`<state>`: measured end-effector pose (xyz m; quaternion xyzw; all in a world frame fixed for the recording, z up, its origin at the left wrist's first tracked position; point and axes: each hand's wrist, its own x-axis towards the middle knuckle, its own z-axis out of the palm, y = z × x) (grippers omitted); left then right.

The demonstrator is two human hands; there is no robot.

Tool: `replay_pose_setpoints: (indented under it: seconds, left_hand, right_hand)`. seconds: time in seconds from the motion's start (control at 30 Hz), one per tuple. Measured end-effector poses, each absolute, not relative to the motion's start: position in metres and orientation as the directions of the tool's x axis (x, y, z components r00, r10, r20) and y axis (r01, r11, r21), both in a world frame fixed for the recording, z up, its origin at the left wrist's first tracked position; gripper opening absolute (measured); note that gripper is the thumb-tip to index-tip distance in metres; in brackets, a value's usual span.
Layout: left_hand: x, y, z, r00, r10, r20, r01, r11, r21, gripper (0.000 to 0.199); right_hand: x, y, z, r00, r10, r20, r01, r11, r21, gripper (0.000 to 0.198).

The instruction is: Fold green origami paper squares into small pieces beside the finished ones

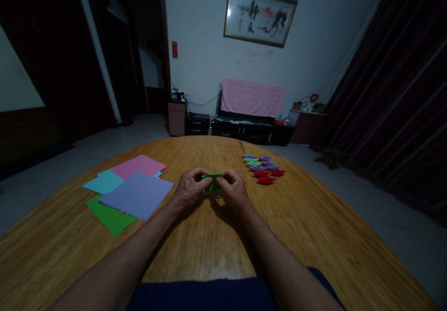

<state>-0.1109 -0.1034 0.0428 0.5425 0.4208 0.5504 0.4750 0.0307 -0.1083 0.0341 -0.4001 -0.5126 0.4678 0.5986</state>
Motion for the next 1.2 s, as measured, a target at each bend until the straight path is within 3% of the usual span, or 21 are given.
replay_pose_setpoints:
  seconds: [0.23,0.33,0.47,0.57,0.87,1.2]
  left_hand:
    - [-0.108,-0.101,0.039,-0.006,0.978,0.208,-0.118,-0.207,0.971,0.028]
    - [-0.108,-0.100,0.037,0.037,0.980,0.194,-0.137,-0.187,0.973,0.035]
    - [-0.110,-0.103,0.036,0.163,0.973,0.161,-0.176,-0.132,0.975,0.038]
    - [-0.113,-0.104,0.036,0.189,0.973,0.133,-0.183,-0.098,0.978,0.041]
    - [-0.116,-0.102,0.035,0.129,0.991,0.036,-0.163,-0.014,0.987,0.014]
    - [-0.113,-0.108,0.040,0.107,0.994,0.011,-0.196,0.011,0.981,0.012]
  right_hand:
    - [0.031,-0.106,0.030,0.015,0.984,0.180,-0.177,0.180,-0.968,0.022]
    - [0.031,-0.103,0.026,0.020,0.962,0.272,-0.080,0.273,-0.959,0.028]
    - [0.032,-0.103,0.024,-0.042,0.895,0.444,0.118,0.446,-0.887,0.014]
    - [0.033,-0.103,0.024,-0.047,0.879,0.474,0.175,0.474,-0.863,0.010]
    - [0.037,-0.100,0.019,-0.019,0.904,0.427,0.168,0.424,-0.890,0.012]
    - [0.037,-0.102,0.019,-0.037,0.907,0.419,0.162,0.419,-0.893,0.011]
